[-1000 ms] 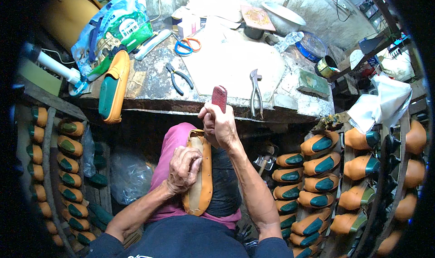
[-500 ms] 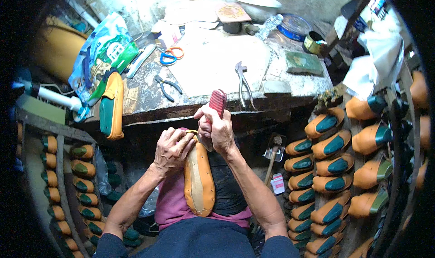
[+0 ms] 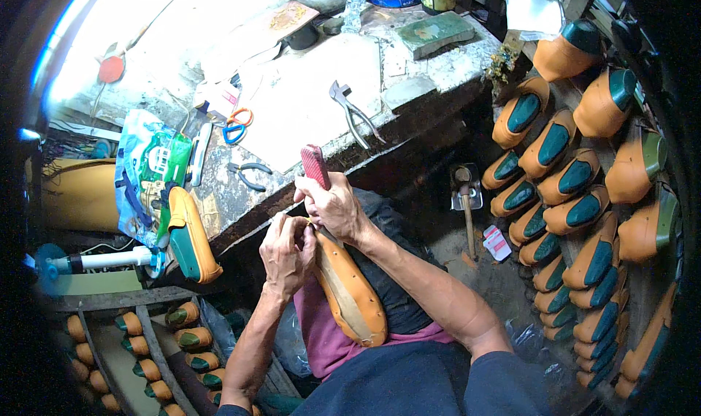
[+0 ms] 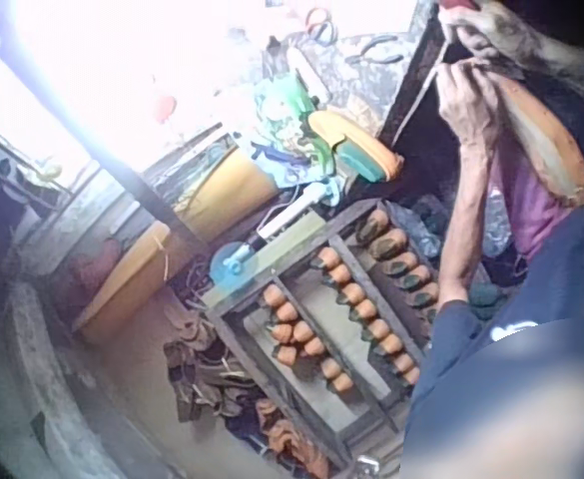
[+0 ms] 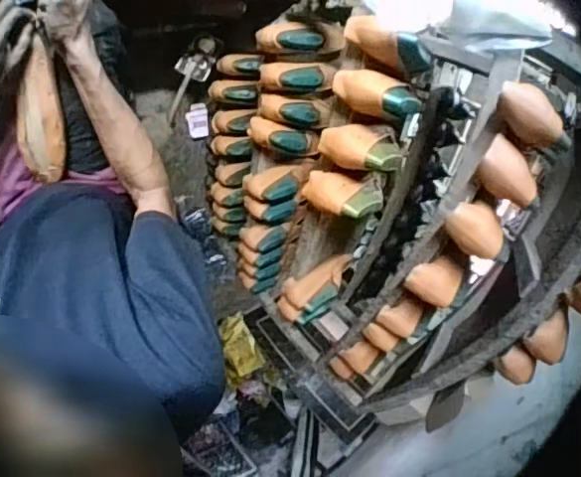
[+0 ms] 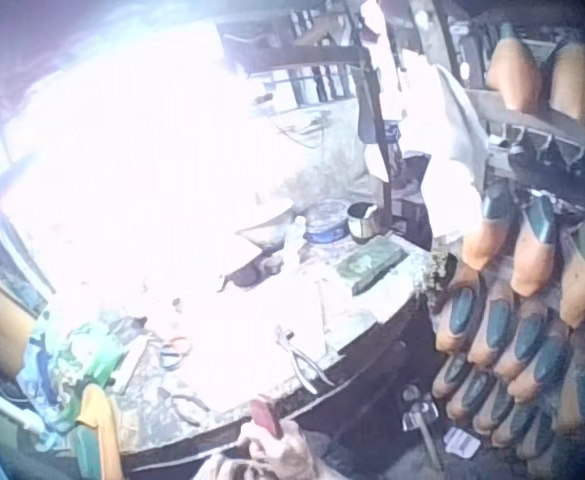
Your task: The person hammers a shoe sole, then uses pliers to trim the edge. They insert a red insole and press it into place, then hammer the shoe again. Finally, they pick up a second shoe and hammer it as well.
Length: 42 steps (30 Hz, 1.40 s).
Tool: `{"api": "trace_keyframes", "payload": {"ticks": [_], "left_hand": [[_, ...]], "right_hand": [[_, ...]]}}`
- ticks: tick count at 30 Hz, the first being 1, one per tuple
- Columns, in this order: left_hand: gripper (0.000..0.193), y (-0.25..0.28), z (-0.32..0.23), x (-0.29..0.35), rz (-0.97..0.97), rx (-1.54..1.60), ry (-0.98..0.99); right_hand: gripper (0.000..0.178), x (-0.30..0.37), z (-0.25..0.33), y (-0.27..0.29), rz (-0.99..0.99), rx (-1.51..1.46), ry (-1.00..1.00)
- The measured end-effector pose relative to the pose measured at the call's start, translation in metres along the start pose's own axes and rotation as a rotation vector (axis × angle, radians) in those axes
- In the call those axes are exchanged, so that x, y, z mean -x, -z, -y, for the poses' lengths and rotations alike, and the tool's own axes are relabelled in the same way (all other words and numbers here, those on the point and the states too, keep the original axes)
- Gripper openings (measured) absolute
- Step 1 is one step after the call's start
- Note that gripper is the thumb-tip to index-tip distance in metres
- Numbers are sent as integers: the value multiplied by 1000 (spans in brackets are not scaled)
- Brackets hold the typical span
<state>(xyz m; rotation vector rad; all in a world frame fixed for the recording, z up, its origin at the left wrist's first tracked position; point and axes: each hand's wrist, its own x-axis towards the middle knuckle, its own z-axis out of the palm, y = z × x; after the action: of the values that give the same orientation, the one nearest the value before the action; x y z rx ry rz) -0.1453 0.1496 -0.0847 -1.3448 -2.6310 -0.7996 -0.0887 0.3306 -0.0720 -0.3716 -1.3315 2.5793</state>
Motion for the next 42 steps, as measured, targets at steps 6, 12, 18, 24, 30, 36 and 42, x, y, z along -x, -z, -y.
{"api": "trace_keyframes", "payload": {"ticks": [6,12,18,24,30,36,42], "left_hand": [[11,-4,4,-1,-14,124,8],[7,-19,9,22,-203,264,74],[9,-43,14,29,-342,245,42],[8,-45,18,34,-336,280,99],[12,-42,22,33,-367,255,59],[11,-45,18,32,-335,318,124],[9,-45,15,34,-302,357,145]], "right_hand": [[33,7,1,-1,-56,-66,-21],[33,29,-10,-7,-135,-132,87],[28,39,-32,-20,-232,-178,235],[24,28,-48,-20,-214,-184,289],[27,20,-56,-20,-192,-173,326],[31,13,-53,-10,-99,-196,334],[35,4,-40,5,-2,-145,181]]}}
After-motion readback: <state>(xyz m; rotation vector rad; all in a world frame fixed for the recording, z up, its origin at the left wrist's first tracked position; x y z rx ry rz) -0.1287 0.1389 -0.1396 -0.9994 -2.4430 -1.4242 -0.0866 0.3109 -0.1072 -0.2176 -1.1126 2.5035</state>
